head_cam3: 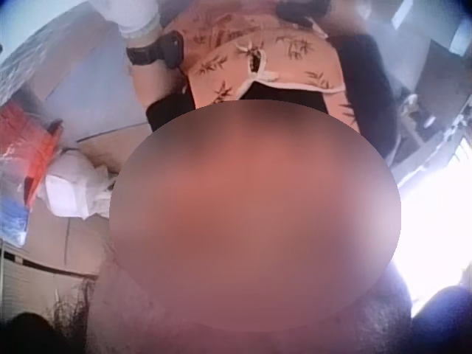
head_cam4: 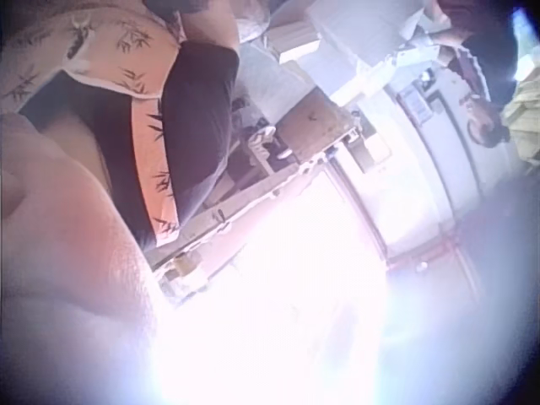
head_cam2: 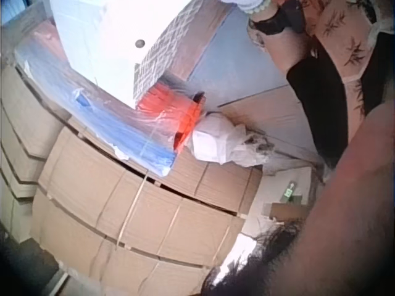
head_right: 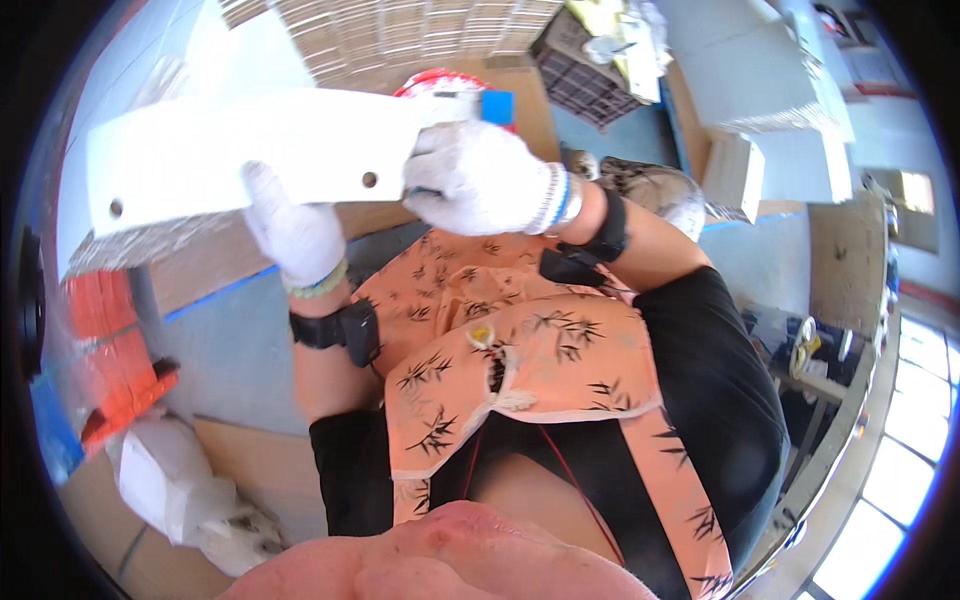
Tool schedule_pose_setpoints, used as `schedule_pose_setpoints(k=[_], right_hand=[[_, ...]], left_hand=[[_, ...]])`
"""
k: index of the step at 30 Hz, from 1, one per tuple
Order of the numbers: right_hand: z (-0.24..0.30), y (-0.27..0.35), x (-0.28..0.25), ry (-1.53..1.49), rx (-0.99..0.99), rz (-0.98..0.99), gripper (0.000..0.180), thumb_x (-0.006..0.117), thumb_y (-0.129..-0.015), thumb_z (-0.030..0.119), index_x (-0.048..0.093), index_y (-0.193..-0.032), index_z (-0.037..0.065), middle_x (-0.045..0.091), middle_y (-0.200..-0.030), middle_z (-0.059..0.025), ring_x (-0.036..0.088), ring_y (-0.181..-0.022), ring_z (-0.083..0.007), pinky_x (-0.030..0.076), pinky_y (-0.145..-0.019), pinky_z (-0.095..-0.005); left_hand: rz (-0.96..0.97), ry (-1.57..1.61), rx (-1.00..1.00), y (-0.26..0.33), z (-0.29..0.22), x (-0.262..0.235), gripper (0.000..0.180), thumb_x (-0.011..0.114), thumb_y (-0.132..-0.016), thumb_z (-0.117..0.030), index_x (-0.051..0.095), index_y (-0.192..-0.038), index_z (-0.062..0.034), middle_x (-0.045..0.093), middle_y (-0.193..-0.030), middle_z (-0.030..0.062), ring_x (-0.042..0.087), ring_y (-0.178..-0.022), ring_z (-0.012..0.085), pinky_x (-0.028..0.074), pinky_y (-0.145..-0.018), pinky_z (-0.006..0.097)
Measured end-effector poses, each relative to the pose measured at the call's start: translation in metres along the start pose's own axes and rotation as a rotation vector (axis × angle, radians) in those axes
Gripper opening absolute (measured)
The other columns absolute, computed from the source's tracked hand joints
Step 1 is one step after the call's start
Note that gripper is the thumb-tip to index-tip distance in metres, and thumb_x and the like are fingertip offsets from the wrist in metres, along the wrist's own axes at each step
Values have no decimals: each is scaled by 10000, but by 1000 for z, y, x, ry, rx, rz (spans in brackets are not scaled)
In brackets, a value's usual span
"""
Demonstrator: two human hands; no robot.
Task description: The person is applying a white filler or glue to the edges and pre-drilled holes of white wooden boards using a small blue scraper and then wiping the excess off with a cloth.
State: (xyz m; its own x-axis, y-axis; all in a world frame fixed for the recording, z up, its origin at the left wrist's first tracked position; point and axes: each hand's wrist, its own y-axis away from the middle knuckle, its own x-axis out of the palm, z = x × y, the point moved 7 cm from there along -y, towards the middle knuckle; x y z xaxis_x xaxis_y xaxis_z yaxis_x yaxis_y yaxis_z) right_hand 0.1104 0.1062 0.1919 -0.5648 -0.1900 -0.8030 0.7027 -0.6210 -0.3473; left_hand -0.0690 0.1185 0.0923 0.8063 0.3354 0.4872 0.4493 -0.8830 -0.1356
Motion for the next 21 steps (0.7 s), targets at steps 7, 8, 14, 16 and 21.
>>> schedule_pose_setpoints(k=[7, 8, 14, 16, 21], right_hand=[[4, -5, 4, 62, 65, 92, 117, 707, -760, 91, 711, -873, 59, 665, -854, -103, 662, -758, -313, 541, -665, -396], [4, -5, 4, 90, 69, 91, 117, 710, -759, 95, 713, -872, 64, 666, -855, -97, 663, -760, -310, 541, -665, -392], [-8, -2, -12, 85, 137, 43, 128, 717, -778, 89, 711, -895, 37, 667, -873, -110, 662, -782, -287, 538, -685, -360], [-8, -1, -26, 66, 141, -124, 145, 729, -797, 90, 714, -927, 29, 683, -916, -111, 664, -789, -257, 534, -708, -337], [-11, 7, -32, -56, 272, -275, 178, 765, -822, 110, 717, -974, 30, 681, -940, -90, 652, -792, -208, 523, -735, -304]], left_hand=[[82, -20, 85, -12, -27, 29, 357, 517, -1028, -214, 520, -1290, 28, 630, -1149, 129, 633, -1039, 206, 540, -854, 337], [60, 233, -87, -12, -26, 36, 450, 465, -1042, -274, 449, -1383, 20, 607, -1230, 138, 618, -1110, 235, 527, -917, 360], [28, 264, -94, -19, -37, 28, 480, 468, -1045, -347, 473, -1368, 8, 622, -1199, 125, 642, -1043, 216, 548, -820, 329], [-20, 273, -111, -19, -36, 25, 477, 474, -1043, -354, 479, -1366, -3, 622, -1198, 118, 643, -1042, 217, 549, -814, 328], [-92, 305, -84, -19, -28, 9, 472, 514, -1024, -394, 508, -1345, -48, 640, -1162, 86, 659, -1002, 199, 557, -761, 322]])
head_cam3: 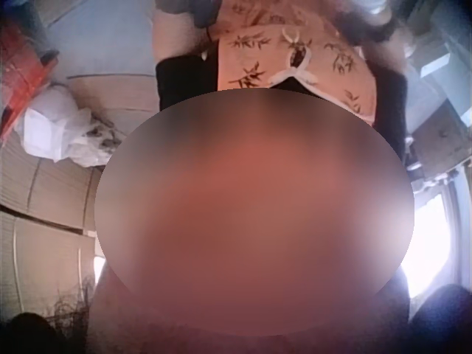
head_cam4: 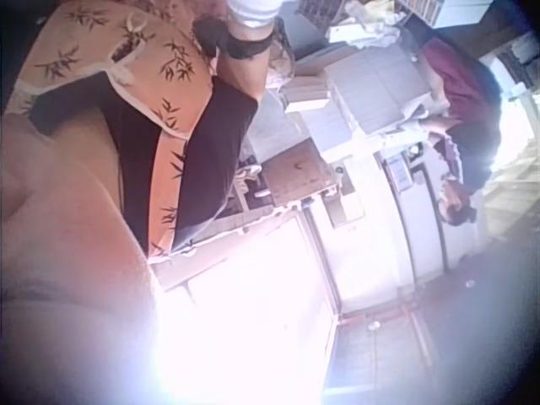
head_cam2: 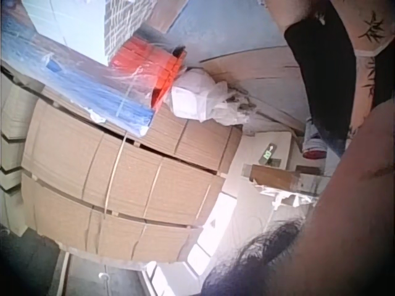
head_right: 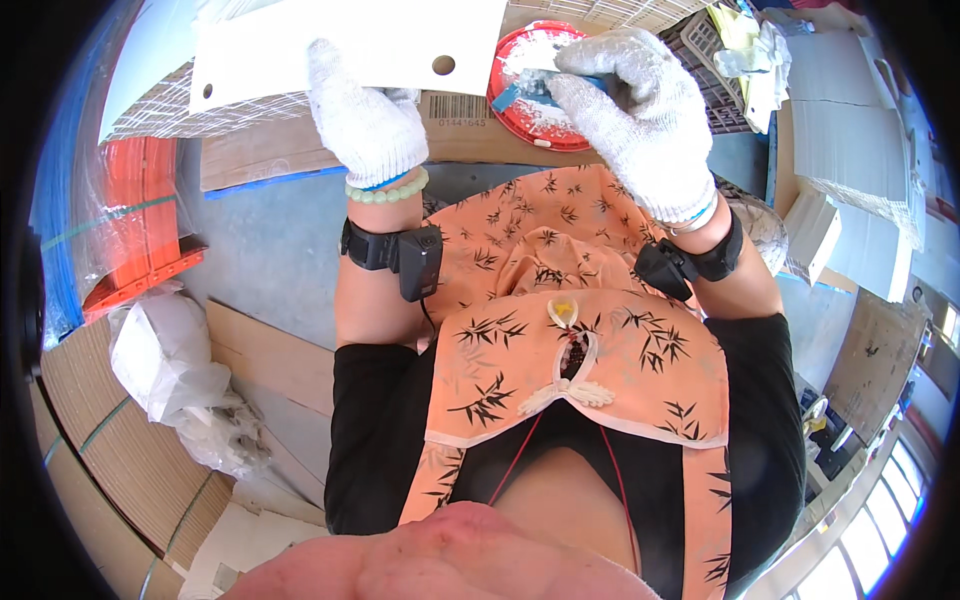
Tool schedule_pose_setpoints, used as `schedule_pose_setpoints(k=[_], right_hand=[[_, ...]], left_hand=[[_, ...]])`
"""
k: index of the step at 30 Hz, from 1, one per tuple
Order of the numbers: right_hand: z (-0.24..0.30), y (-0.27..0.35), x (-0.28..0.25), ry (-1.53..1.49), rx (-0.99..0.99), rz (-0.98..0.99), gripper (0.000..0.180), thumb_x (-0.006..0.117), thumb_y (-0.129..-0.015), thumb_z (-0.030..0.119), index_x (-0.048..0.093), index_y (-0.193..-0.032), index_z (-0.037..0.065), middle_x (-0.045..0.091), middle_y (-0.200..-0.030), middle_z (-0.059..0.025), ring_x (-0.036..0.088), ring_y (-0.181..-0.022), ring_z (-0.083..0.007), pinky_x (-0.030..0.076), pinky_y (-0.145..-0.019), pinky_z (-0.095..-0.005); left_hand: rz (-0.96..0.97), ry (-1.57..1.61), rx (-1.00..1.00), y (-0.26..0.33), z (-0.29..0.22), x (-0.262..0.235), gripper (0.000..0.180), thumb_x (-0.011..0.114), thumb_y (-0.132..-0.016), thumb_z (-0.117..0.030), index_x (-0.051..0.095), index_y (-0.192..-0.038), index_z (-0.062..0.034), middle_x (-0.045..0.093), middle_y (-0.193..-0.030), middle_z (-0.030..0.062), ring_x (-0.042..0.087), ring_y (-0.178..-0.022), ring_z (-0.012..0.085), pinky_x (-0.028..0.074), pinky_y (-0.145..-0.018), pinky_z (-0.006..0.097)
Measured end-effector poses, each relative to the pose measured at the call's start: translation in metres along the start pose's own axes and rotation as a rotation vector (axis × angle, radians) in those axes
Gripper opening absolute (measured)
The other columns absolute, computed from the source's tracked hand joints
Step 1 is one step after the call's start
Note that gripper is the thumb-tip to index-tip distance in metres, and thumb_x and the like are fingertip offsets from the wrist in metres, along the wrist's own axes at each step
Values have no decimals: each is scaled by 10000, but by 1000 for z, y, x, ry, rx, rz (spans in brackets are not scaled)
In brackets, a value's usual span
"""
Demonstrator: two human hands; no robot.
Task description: The person is applying a white filler or glue to the edges and pre-drilled holes of white wooden boards using a small blue scraper and then wiping the excess off with a cloth.
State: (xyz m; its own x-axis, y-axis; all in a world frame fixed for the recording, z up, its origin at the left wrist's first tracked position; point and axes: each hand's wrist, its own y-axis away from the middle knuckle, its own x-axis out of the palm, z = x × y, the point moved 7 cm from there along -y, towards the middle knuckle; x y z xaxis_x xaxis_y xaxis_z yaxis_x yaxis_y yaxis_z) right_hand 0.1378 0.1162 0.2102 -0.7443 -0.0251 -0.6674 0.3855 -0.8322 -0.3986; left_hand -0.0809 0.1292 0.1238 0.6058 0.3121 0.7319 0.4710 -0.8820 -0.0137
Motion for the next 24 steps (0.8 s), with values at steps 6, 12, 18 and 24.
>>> schedule_pose_setpoints(k=[6, 12, 18, 24], right_hand=[[1, 1, 3, -350, 102, -78, 211, 762, -872, 122, 699, -1053, 33, 674, -971, -57, 645, -854, -111, 520, -758, -262], [-7, 3, 12, -403, 235, -125, 196, 668, -914, 11, 650, -1109, 14, 666, -945, -29, 575, -736, -71, 470, -636, -222], [-10, 4, 15, -390, 263, -121, 198, 672, -917, 17, 650, -1114, 16, 673, -959, -39, 591, -753, -77, 487, -651, -224], [-8, 0, 17, -399, 215, -104, 196, 658, -926, 19, 652, -1122, 18, 675, -967, -38, 591, -758, -75, 488, -651, -222]], left_hand=[[329, 137, 121, 4, -22, 12, 497, 522, -1012, -425, 521, -1330, -44, 657, -1117, 87, 679, -924, 183, 552, -648, 287], [-250, -154, 224, 5, -14, -3, 548, 534, -996, -452, 502, -1336, -24, 669, -1079, 108, 686, -840, 196, 517, -555, 269], [-210, -190, 143, 11, -19, 2, 568, 531, -994, -465, 493, -1341, -17, 664, -1098, 113, 681, -853, 191, 512, -568, 269], [-241, -174, 179, 11, -21, 2, 569, 539, -991, -472, 494, -1340, -25, 663, -1059, 105, 668, -817, 176, 497, -547, 266]])
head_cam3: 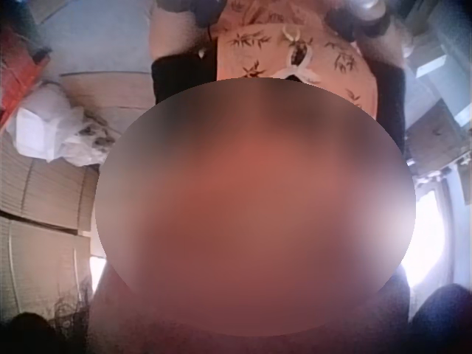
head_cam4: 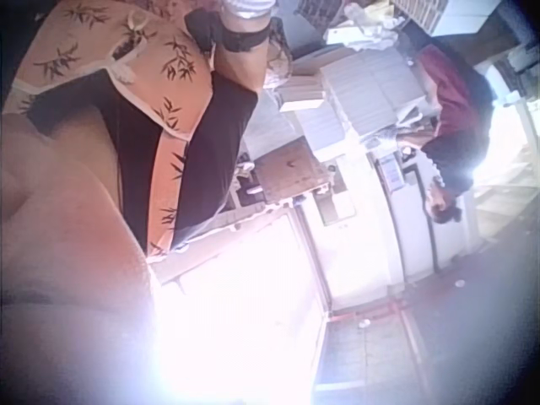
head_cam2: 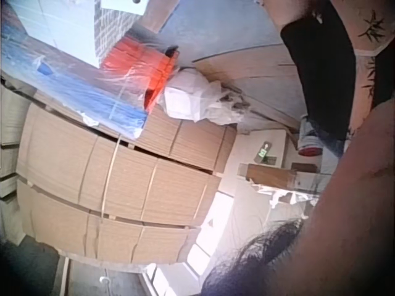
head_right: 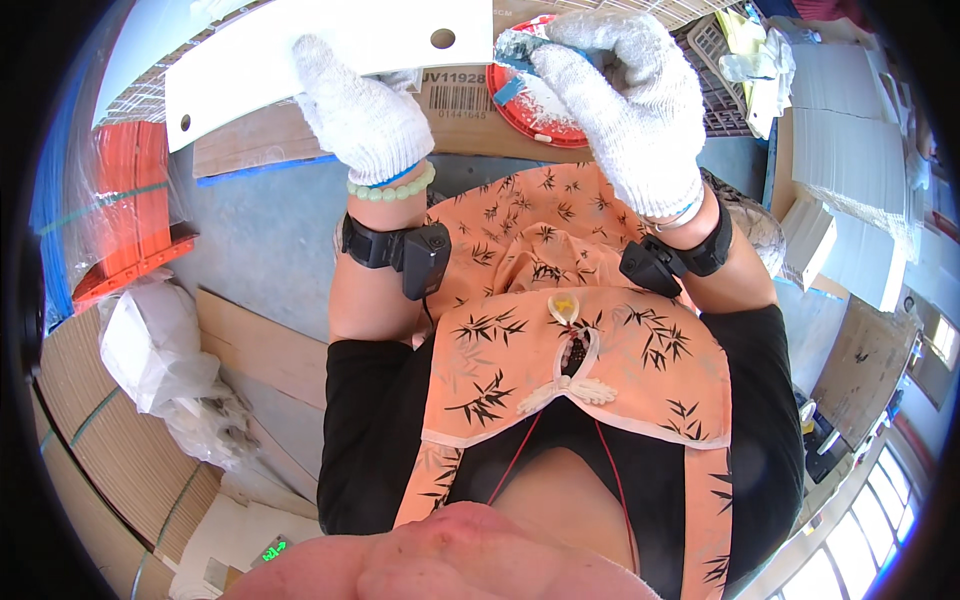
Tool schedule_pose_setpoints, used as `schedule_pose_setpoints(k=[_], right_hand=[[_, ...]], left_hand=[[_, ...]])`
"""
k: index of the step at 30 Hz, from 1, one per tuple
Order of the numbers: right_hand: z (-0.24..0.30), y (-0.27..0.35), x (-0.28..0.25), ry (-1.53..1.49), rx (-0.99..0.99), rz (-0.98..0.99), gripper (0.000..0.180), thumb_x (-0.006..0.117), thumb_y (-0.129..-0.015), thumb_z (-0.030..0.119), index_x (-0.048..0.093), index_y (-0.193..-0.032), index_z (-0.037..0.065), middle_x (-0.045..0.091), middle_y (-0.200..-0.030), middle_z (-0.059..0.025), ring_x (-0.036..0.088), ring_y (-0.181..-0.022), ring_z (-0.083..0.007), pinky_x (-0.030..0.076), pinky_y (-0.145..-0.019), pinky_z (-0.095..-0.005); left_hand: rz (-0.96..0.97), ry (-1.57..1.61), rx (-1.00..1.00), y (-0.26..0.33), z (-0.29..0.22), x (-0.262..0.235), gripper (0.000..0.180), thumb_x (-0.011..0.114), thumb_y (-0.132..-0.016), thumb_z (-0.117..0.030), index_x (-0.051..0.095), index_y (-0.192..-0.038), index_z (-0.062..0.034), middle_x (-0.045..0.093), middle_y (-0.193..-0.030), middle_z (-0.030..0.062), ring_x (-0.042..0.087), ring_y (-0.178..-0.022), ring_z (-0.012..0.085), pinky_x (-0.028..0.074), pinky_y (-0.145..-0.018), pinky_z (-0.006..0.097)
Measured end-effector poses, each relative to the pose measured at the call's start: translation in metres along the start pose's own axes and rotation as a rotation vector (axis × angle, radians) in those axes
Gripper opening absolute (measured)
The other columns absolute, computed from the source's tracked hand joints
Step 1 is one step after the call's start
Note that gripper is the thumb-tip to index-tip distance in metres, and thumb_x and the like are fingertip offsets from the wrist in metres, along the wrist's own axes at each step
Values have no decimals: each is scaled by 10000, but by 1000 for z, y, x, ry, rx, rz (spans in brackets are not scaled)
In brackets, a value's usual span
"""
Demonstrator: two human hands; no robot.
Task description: The person is applying a white filler or glue to the edges and pre-drilled holes of white wooden boards using a small blue scraper and then wiping the excess off with a cloth.
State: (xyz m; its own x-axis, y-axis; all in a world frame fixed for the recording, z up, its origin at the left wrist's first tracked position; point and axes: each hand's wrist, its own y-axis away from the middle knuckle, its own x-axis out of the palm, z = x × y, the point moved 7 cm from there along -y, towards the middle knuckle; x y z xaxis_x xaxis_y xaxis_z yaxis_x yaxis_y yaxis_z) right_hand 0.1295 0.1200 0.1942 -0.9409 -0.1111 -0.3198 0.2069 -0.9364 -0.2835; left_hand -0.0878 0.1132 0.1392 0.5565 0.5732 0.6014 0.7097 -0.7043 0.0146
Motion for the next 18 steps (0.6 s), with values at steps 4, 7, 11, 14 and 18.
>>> schedule_pose_setpoints(k=[4, 7, 11, 14, 18], right_hand=[[-1, 2, 1, 29, 37, 25, 194, 658, -925, 15, 652, -1119, 20, 672, -975, -35, 595, -769, -77, 491, -665, -227], [-1, 3, -1, 44, 35, 7, 204, 667, -918, 10, 653, -1121, 23, 668, -963, -31, 600, -778, -83, 494, -682, -234], [-3, 2, -3, -34, -16, -30, 218, 678, -910, 5, 652, -1125, 24, 663, -987, -35, 604, -803, -93, 496, -703, -241], [-7, 2, -3, -7, -6, 2, 214, 678, -907, -2, 652, -1118, 23, 661, -1013, -41, 607, -823, -99, 499, -721, -247], [0, 3, -2, 102, -59, 22, 207, 679, -902, -11, 657, -1106, 21, 663, -1021, -42, 617, -857, -107, 508, -763, -258]], left_hand=[[-57, 29, 43, -2, 2, -4, 552, 534, -998, -461, 495, -1338, -28, 662, -1047, 101, 660, -798, 171, 485, -535, 262], [-33, -59, -70, -1, 2, -6, 542, 526, -1006, -448, 491, -1343, -25, 658, -1078, 106, 670, -832, 182, 511, -562, 273], [-15, -46, -45, 1, 2, -5, 571, 526, -1008, -441, 463, -1387, -19, 646, -1143, 127, 680, -906, 209, 555, -625, 297], [-34, 5, 1, 0, 3, -3, 591, 533, -1005, -437, 446, -1411, -16, 637, -1176, 139, 679, -945, 224, 574, -667, 312], [1, 10, 13, 3, -1, -2, 609, 542, -1003, -435, 432, -1425, -10, 619, -1222, 151, 668, -1007, 245, 588, -743, 336]])
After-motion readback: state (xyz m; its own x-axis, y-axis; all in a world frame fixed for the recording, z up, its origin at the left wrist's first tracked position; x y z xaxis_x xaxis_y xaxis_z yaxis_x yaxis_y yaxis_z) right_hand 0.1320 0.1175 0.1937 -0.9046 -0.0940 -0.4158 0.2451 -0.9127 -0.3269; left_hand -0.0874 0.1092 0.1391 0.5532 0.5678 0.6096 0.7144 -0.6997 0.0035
